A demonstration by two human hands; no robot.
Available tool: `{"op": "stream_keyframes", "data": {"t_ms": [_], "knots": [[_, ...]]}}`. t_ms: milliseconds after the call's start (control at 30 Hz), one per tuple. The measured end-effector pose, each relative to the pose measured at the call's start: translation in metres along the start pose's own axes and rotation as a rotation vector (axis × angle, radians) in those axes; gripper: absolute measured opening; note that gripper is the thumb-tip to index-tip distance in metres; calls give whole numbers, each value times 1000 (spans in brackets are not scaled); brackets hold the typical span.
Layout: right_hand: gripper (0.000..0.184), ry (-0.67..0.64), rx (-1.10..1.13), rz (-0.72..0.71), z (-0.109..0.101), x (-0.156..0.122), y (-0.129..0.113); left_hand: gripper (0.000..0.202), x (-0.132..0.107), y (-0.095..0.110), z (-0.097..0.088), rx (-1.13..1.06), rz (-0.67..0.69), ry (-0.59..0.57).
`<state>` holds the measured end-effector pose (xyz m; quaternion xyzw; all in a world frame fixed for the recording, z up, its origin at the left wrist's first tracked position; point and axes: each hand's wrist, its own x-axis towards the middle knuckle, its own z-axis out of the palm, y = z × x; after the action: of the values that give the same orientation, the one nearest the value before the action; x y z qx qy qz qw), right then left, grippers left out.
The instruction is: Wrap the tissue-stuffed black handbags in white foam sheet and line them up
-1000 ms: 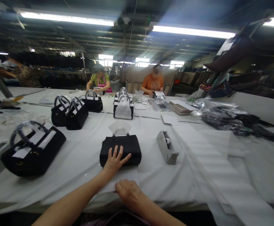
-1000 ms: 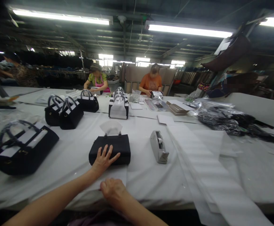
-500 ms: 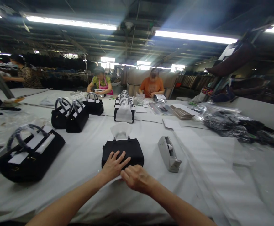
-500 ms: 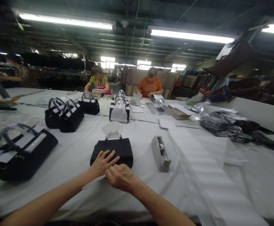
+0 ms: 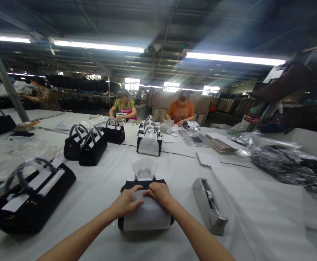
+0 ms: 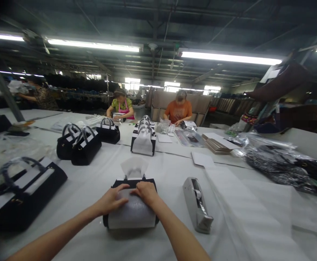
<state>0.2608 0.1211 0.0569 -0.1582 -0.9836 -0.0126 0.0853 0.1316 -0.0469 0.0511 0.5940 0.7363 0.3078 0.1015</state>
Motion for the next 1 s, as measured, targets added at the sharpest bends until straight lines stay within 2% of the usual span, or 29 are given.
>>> {"op": "stream_keyframes", "data": {"t_ms": [67,167,267,367,433,567,633,700,733,800,900,933,1000], "knots": [[41,-4,21,36,4,2,5,42,2,9,5,102,13,94],[35,-1,53,68,10,4,10,39,-2,22,21,346,171,210],[29,25,85,83,14,3,10,49,-6,25,45,479,266,134],[25,94,112,99,12,3,11,70,-5,19,70,546,198,46],[22,165,127,116,3,9,15,77,-2,13,79,553,156,16],[42,388,73,194,-30,47,24,80,4,7,79,498,171,-32],[63,423,-7,225,-43,73,26,80,6,7,75,470,180,-59],[77,357,-60,246,-47,97,27,82,8,7,72,456,177,-90],[79,310,-66,260,-45,106,27,83,9,7,72,455,175,-104],[65,230,-47,282,-37,116,28,83,11,6,72,462,171,-116],[21,143,-11,242,-19,110,28,83,12,5,73,473,176,-105],[18,123,-1,206,-14,104,27,83,11,5,74,474,177,-94],[23,96,15,123,-6,87,23,82,9,6,76,474,176,-67]]}}
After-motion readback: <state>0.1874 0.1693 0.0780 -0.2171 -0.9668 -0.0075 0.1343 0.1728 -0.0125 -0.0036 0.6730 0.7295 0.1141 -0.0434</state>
